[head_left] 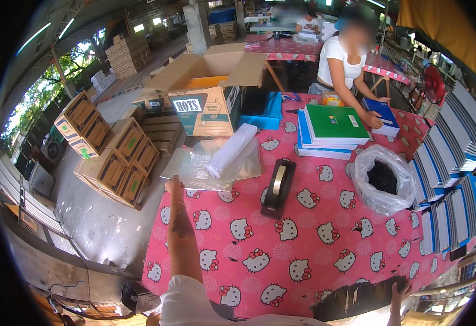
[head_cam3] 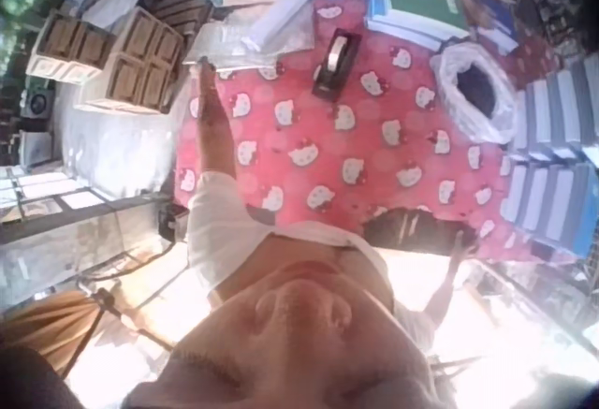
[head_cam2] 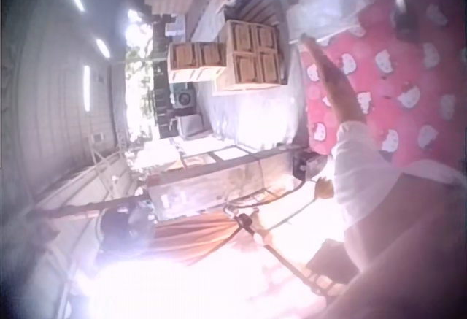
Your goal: The person picks up notebooks from a stack, slides them into clear plastic sleeves, and seals the sleeves by folding the adhesive flap.
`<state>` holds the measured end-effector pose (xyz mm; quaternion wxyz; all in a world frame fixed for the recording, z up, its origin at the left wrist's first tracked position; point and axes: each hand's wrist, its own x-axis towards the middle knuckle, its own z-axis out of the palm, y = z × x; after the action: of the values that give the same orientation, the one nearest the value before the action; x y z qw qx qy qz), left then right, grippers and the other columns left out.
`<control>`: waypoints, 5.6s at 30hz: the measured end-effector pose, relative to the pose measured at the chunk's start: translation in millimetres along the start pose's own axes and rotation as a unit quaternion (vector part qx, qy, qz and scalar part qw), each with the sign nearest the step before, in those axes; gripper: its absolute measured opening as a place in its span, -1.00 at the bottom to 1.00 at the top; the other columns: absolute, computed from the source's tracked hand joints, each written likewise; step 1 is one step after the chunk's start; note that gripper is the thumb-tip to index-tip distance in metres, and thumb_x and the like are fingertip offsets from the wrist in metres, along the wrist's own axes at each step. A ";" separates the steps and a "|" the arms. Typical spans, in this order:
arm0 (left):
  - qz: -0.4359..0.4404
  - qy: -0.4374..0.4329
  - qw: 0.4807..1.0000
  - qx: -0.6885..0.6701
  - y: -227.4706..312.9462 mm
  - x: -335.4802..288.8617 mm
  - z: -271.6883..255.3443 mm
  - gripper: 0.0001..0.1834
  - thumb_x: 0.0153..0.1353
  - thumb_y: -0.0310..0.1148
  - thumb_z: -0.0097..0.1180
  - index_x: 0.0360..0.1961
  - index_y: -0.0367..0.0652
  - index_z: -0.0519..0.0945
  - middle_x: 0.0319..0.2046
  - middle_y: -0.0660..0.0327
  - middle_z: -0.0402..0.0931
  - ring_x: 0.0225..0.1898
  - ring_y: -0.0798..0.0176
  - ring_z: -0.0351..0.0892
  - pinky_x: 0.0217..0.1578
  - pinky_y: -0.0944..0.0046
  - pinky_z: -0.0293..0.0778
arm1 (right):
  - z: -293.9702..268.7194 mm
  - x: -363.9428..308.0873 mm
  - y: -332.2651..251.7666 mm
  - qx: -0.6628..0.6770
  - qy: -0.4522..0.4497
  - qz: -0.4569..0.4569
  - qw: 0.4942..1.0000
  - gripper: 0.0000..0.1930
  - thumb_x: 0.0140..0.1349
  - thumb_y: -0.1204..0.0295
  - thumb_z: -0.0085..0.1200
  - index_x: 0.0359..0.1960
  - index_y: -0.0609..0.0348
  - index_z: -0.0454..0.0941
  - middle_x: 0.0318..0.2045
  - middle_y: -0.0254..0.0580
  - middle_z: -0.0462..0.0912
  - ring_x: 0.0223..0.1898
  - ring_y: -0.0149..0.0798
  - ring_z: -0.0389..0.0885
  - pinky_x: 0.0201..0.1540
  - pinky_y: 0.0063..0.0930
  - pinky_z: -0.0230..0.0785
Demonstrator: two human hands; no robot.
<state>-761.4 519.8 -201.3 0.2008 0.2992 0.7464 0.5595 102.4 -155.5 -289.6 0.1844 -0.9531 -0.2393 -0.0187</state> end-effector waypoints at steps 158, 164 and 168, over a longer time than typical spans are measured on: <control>0.403 -0.269 0.821 0.301 60.8 -665.8 0.8 -0.41 0.27 -0.16 0.08 0.21 -0.36 0.39 0.21 -0.28 0.30 0.27 -0.31 0.26 0.24 -0.14 0.26 | -260.8 -136.1 -60.0 0.824 -0.307 -0.060 0.472 -0.22 0.38 -0.27 -0.31 0.41 0.04 0.15 0.34 -0.15 0.31 0.36 -0.11 0.26 0.31 -0.02 0.16; 0.224 -0.406 0.776 0.427 54.7 -605.8 21.3 -0.57 0.14 -0.24 0.16 -0.05 -0.35 0.53 0.10 -0.22 0.42 0.14 -0.25 0.40 0.06 -0.12 0.44 | -197.3 -128.7 -59.5 0.719 -0.286 0.093 0.627 -0.54 0.48 0.13 -0.16 0.29 0.09 0.33 0.19 -0.20 0.45 0.19 -0.22 0.47 0.16 -0.20 0.36; 0.294 -0.358 0.806 0.369 38.6 -611.7 22.7 -0.55 0.09 -0.28 0.17 -0.02 -0.32 0.51 0.05 -0.21 0.47 0.10 -0.23 0.46 0.08 -0.12 0.44 | -164.7 -124.2 -82.6 0.709 -0.338 0.095 0.611 -0.65 0.43 0.23 -0.01 0.16 0.07 0.45 0.05 -0.30 0.56 0.07 -0.28 0.56 0.07 -0.31 0.41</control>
<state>-285.6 132.9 -192.6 0.1537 0.7349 0.6480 0.1280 -37.1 -203.2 -123.3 0.7097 -0.4808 -0.1316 0.4979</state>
